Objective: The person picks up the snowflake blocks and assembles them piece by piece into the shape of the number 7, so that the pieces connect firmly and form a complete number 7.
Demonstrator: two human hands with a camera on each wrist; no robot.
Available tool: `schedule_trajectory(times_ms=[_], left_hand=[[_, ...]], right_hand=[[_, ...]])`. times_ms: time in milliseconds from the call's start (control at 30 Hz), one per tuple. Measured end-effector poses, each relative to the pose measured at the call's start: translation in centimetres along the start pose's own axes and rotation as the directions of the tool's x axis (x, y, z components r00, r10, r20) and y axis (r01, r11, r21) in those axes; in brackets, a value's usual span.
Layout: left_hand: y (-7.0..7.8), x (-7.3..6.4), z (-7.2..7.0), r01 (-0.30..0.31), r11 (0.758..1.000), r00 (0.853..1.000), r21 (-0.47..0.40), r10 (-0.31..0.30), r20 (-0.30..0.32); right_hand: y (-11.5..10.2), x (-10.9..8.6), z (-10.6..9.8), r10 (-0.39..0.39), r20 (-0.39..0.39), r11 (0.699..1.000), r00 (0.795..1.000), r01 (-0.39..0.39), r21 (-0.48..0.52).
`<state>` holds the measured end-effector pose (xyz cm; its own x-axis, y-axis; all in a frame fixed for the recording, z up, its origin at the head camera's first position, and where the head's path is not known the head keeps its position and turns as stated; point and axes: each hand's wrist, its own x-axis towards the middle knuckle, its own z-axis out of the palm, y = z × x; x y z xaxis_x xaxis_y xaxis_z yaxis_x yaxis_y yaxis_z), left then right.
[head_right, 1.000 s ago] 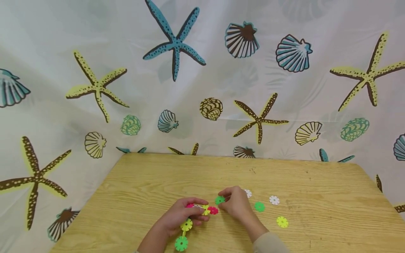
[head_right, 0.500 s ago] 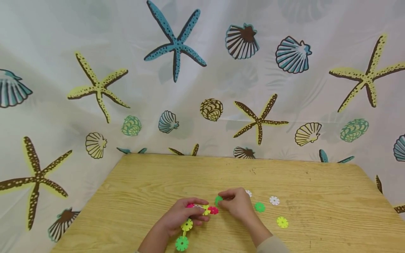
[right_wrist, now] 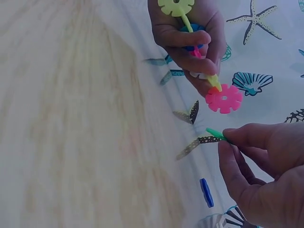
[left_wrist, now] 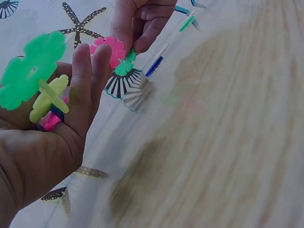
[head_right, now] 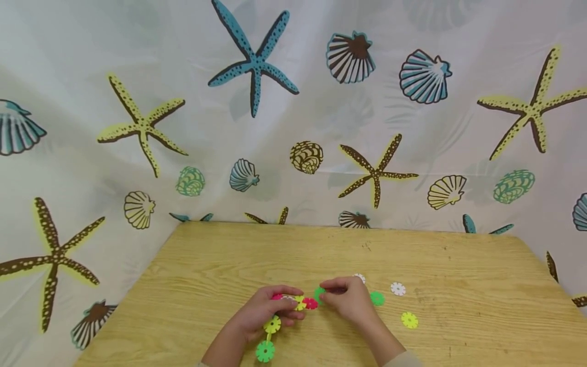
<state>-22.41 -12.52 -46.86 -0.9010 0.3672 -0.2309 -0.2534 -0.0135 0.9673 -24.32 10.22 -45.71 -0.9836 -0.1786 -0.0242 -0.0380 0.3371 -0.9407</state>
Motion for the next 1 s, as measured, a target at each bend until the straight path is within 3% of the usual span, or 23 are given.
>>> schedule_trajectory(times_ms=[433,633,1000], left_hand=[[0.3,-0.1,0.0,0.000,1.000,1.000,0.008,0.000,-0.012],[0.2,-0.1,0.0,-0.009,1.000,1.000,0.008,0.009,-0.016],[0.2,0.1,-0.1,-0.028,1.000,0.999,0.010,0.028,-0.024]], right_hand=[[-0.3,-0.9,-0.6,0.024,0.008,0.993,1.000,-0.024,0.119],[-0.6,-1.1,-1.3,0.030,0.068,0.979,0.997,-0.043,0.201],[-1.1,-1.4,-1.7,0.087,0.145,0.960,0.986,-0.122,0.252]])
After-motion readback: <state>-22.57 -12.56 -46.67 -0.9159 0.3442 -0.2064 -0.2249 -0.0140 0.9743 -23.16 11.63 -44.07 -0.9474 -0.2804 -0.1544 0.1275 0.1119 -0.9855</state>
